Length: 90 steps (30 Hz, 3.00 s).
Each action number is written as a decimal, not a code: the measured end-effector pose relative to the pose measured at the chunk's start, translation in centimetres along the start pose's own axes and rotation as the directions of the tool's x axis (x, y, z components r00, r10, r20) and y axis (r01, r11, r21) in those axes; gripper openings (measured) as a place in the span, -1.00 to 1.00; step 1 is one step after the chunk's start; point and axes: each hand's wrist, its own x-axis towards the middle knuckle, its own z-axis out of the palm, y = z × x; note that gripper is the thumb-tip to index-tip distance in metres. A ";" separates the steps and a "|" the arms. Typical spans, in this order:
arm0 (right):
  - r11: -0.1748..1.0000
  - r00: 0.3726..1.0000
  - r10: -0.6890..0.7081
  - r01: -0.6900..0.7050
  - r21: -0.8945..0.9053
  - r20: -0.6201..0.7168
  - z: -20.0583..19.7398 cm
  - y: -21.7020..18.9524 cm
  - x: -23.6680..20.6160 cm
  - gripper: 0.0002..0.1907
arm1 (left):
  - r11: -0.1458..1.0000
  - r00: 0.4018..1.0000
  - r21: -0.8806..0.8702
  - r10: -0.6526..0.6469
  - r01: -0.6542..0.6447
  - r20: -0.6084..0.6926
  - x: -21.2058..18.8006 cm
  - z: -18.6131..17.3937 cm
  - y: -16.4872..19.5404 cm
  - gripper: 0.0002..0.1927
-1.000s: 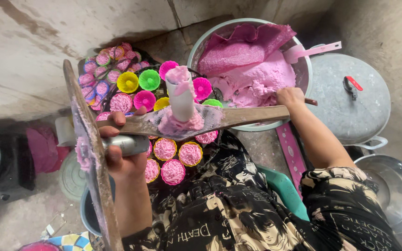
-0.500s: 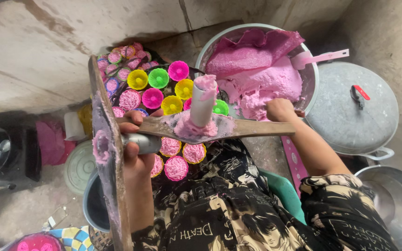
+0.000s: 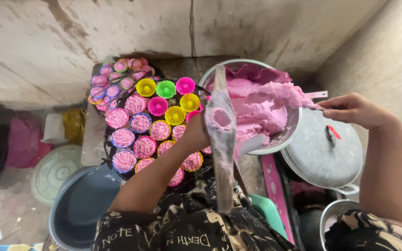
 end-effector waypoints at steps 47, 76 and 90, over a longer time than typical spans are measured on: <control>-0.061 0.565 -0.806 0.218 -0.974 0.176 9.3 -19.4 -4.2 -0.81 | 0.933 0.966 0.275 -0.254 0.233 0.043 7.2 7.1 -1.9 -0.70; 0.047 0.903 -0.399 0.193 -0.980 0.159 12.5 -22.7 -3.2 -0.73 | 0.947 0.991 0.299 -0.132 0.115 0.035 4.4 7.9 0.8 -0.79; 0.146 0.546 -0.830 0.015 -0.989 -0.114 8.3 -20.1 -10.7 -0.77 | 0.965 0.980 0.174 -0.197 0.197 -0.019 6.7 5.0 -4.0 -0.71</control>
